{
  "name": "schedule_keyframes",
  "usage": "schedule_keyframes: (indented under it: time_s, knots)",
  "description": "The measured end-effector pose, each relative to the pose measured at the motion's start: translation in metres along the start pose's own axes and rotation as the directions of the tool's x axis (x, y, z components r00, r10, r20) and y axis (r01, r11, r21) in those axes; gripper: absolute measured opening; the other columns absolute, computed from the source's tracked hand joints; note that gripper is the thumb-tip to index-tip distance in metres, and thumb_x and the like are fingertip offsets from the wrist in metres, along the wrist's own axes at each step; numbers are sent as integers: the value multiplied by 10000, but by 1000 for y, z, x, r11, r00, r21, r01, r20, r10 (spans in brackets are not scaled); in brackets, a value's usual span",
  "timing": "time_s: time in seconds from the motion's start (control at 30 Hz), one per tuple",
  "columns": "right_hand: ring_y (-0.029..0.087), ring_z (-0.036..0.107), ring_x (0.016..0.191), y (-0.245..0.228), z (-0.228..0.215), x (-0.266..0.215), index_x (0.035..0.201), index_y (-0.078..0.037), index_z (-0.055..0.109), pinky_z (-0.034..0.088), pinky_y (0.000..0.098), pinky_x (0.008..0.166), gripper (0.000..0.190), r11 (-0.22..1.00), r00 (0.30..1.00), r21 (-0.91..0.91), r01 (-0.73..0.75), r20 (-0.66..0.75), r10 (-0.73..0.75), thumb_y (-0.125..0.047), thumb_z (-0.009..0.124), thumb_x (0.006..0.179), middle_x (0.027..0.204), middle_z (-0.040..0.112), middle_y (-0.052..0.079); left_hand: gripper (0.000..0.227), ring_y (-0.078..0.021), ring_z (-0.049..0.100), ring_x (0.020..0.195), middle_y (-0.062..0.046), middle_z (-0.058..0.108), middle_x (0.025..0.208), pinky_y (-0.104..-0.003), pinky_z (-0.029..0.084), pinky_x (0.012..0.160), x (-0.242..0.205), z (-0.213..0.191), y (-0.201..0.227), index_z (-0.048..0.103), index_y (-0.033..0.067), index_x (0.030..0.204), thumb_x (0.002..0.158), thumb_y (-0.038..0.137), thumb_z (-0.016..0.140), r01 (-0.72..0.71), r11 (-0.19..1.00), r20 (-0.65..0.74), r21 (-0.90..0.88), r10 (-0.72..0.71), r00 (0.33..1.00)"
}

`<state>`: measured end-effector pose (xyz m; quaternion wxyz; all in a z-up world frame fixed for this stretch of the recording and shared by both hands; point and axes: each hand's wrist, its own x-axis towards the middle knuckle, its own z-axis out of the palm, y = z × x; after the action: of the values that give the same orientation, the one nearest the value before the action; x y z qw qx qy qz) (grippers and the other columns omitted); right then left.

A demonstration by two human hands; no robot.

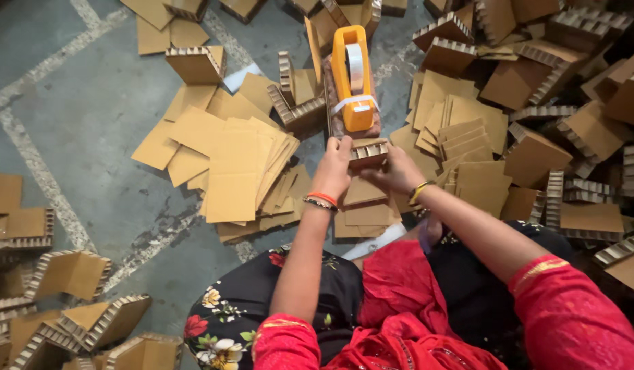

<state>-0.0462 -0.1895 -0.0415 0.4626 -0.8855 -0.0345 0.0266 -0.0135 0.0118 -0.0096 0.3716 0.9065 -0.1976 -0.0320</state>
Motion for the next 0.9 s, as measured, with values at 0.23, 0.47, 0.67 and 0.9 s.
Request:
schedule_keyframes:
  time_s: [0.23, 0.47, 0.67, 0.9]
  knots:
    - [153, 664, 1028, 75, -18, 39, 1319, -41, 637, 535, 327, 916, 440, 919, 977, 370, -137, 205, 63, -346, 645, 1002, 1138, 725, 60, 487, -332, 680, 961, -81, 612, 1053, -465, 560, 760, -8, 3, -8, 617, 227, 1278, 877, -44, 563, -121, 984, -157, 134, 142, 977]
    - [135, 606, 810, 47, -13, 140, 1155, -47, 734, 521, 301, 718, 328, 889, 962, 393, -237, -33, 271, -344, 679, 1025, 969, 713, 26, 314, -308, 674, 936, -74, 629, 1044, -453, 557, 747, -7, 21, -9, 657, 269, 1270, 1003, 117, 592, -72, 990, -235, 118, 98, 967]
    - [171, 609, 723, -37, -9, 109, 909, -3, 779, 479, 316, 626, 304, 952, 876, -307, 21, -453, -165, -301, 808, 966, 823, 683, 111, 488, -309, 659, 983, -86, 605, 1083, -437, 565, 748, -13, 13, -3, 619, 217, 1295, 859, 11, 550, -176, 976, -294, 125, 206, 934]
    - [32, 503, 674, -24, 9, -9, 872, -28, 702, 408, 225, 590, 337, 962, 893, 270, -35, -424, 152, -336, 733, 1004, 747, 627, -35, 358, -301, 656, 927, -86, 576, 1015, -437, 563, 709, -3, 19, 2, 620, 231, 1258, 944, 70, 567, -111, 977, -273, 180, 158, 949]
